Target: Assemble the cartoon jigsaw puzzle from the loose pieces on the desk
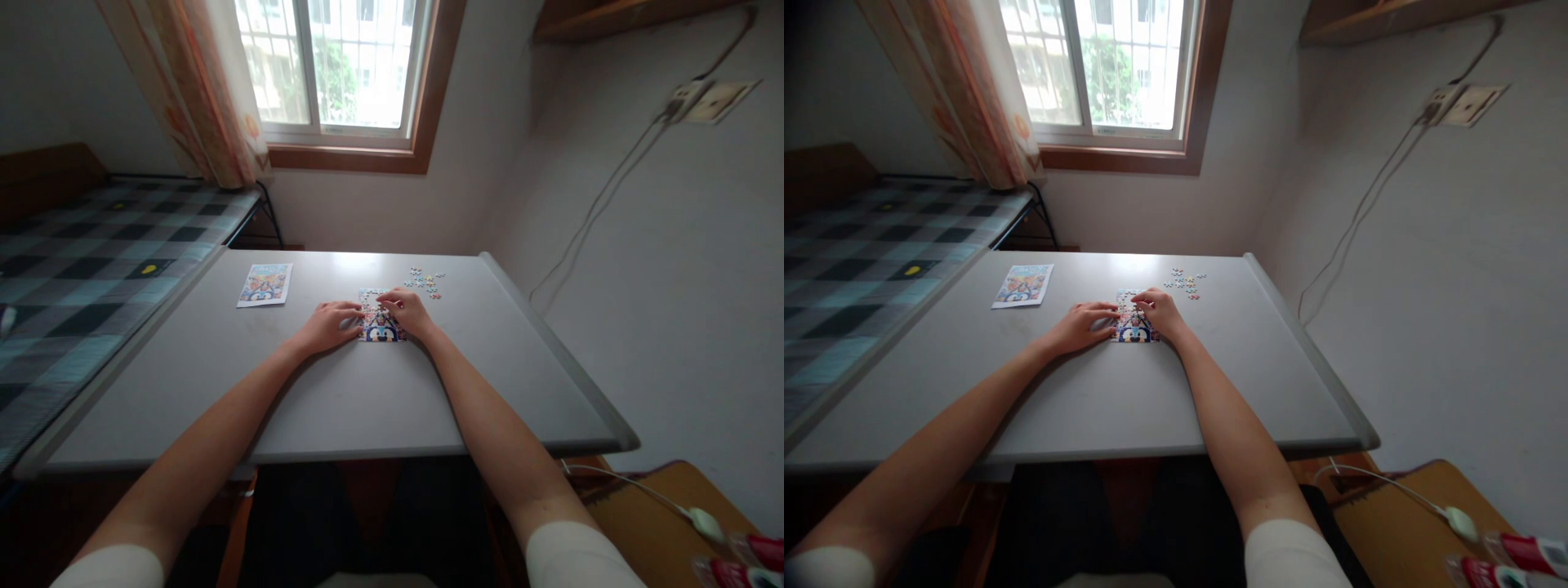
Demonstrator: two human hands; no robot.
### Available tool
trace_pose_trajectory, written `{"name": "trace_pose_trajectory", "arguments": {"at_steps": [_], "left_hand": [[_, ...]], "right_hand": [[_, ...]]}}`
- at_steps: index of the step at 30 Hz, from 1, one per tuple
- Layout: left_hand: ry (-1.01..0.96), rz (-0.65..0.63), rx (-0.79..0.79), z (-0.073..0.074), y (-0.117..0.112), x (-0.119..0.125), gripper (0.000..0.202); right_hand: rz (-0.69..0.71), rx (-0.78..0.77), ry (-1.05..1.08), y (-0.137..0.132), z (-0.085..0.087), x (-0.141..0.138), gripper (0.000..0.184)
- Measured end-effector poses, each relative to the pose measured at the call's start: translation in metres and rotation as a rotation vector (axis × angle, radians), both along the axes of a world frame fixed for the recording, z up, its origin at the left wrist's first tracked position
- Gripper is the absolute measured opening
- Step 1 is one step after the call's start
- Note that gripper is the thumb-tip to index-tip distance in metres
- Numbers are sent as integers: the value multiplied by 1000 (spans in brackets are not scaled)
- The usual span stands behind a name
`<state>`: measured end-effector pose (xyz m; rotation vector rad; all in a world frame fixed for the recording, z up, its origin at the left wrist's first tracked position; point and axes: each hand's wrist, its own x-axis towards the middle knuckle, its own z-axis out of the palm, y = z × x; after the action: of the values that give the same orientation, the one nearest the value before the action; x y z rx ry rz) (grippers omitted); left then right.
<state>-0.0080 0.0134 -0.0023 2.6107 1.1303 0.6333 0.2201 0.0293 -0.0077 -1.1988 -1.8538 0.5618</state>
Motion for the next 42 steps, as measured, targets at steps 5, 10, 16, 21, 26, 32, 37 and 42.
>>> {"name": "trace_pose_trajectory", "arguments": {"at_steps": [5,10,16,21,26,32,37,42], "left_hand": [[10,3,2,0,0,0,37],[4,2,9,0,0,1,36],[5,-1,21,0,0,1,35],[8,-2,14,0,1,0,36],[10,2,11,1,0,0,36],[19,5,4,2,-1,1,35],[6,-5,0,2,0,0,36],[4,2,-5,1,0,1,37]], "right_hand": [[14,-4,0,1,-3,0,15],[1,-2,-25,1,-3,-1,16],[-26,-17,-112,-2,1,-2,19],[-83,-12,-261,-4,2,-3,15],[-131,-3,-335,-6,2,-3,14],[-163,-13,-323,-7,6,-3,14],[-138,-37,-372,-9,7,-4,15],[-186,-87,-427,-12,10,-8,17]]}}
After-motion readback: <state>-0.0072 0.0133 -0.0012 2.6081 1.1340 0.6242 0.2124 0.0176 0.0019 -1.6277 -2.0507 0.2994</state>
